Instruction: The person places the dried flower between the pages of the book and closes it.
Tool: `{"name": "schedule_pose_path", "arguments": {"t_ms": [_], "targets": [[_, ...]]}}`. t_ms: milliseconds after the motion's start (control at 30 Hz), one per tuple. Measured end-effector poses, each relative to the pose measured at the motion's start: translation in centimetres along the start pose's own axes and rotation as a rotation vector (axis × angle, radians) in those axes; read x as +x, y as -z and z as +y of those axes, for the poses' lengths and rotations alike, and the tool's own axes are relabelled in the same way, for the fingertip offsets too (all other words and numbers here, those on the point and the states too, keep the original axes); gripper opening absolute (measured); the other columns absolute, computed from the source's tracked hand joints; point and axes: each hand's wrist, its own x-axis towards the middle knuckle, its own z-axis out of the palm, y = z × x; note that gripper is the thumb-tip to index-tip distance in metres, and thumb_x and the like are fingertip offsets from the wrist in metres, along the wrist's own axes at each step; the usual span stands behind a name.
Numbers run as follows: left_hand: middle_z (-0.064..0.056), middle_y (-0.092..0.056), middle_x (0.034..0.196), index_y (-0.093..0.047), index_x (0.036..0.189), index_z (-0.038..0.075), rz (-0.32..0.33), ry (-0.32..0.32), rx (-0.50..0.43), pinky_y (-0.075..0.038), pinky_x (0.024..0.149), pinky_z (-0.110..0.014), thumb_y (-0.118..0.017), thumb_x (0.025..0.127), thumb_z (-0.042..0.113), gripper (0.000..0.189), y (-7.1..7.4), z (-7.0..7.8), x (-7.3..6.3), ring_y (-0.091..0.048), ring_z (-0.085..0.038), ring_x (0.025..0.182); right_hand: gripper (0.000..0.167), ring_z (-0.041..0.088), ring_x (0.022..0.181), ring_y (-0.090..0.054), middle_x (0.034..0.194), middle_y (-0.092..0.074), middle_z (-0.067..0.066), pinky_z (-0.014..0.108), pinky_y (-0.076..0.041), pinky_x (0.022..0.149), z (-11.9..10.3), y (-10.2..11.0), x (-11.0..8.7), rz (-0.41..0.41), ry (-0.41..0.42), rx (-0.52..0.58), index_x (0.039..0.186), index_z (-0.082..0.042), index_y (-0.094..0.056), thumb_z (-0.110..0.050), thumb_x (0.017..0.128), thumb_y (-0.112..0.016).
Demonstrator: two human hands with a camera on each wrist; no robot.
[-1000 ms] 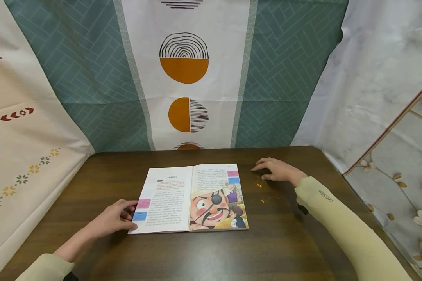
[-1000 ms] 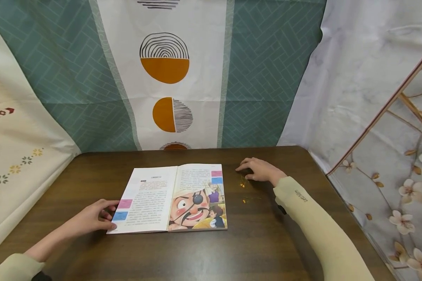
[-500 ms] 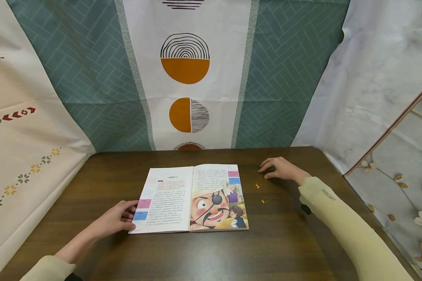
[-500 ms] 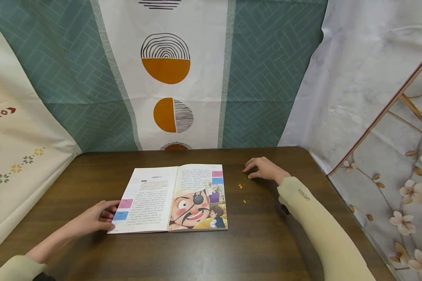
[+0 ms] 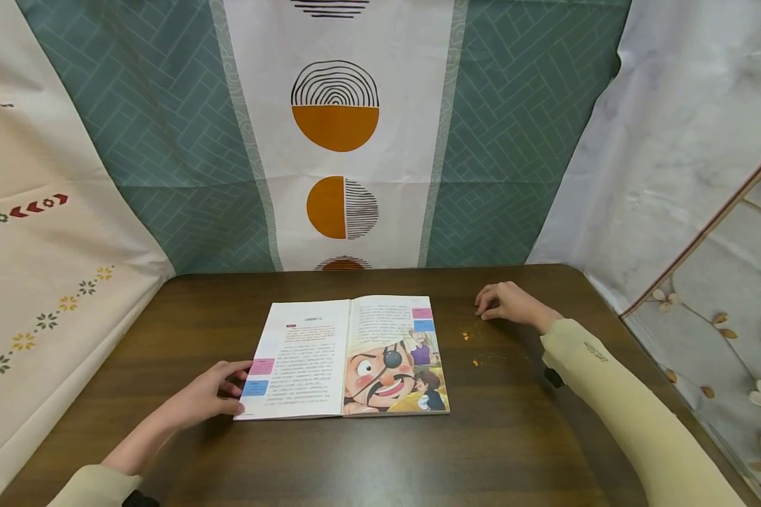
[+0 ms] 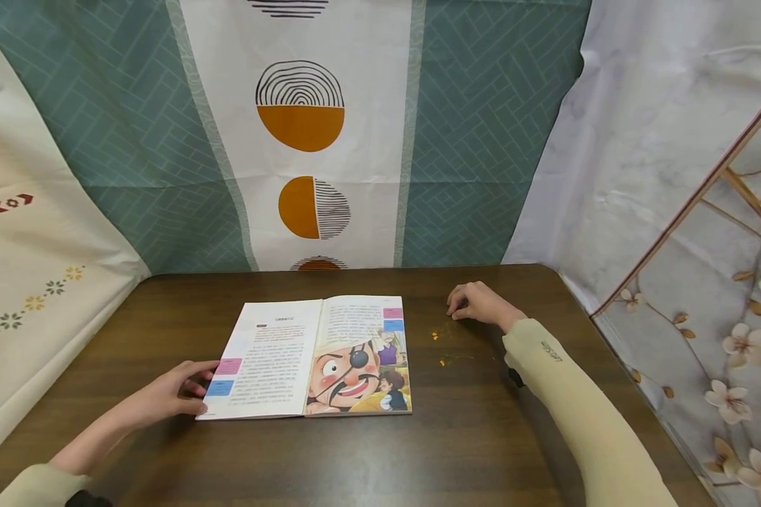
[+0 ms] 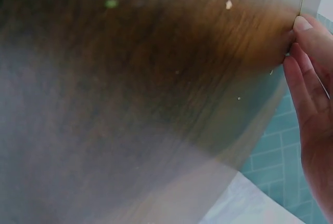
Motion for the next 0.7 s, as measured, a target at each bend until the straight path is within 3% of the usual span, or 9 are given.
{"name": "schedule_pose_path", "arguments": {"t_ms": [133, 400, 700], "targets": [[-0.026, -0.046, 0.122, -0.037, 0.143, -0.013, -0.021, -0.001, -0.036, -0.05, 0.071, -0.021, -0.078, 0.078, 0.002, 0.079, 0.2, -0.1, -0.2, -0.059, -0.029, 0.102, 0.005, 0.027, 0.1, -0.068, 0.102, -0.073, 0.006, 0.039, -0.056, 0.083, 0.1, 0.0, 0.1, 0.02, 0.01, -0.015, 0.084, -0.015, -0.079, -0.011, 0.083, -0.077], [-0.027, -0.045, 0.124, -0.036, 0.143, -0.012, -0.025, -0.011, -0.051, -0.051, 0.071, -0.022, -0.078, 0.079, 0.003, 0.078, 0.3, -0.3, 0.0, -0.058, -0.03, 0.103, 0.004, 0.016, 0.083, -0.067, 0.088, -0.073, -0.001, 0.032, -0.055, 0.075, -0.3, -0.1, -0.2, 0.046, -0.046, -0.021, 0.08, -0.015, -0.077, -0.012, 0.082, -0.078], [-0.025, -0.045, 0.122, -0.035, 0.144, -0.013, -0.038, -0.025, -0.064, -0.05, 0.07, -0.023, -0.077, 0.079, 0.002, 0.079, 0.2, -0.9, 0.0, -0.057, -0.027, 0.101, 0.005, 0.012, 0.078, -0.064, 0.088, -0.071, 0.001, 0.033, -0.054, 0.074, -1.1, -0.7, -0.3, 0.028, -0.107, -0.049, 0.085, -0.01, -0.074, -0.009, 0.089, -0.071]]}}
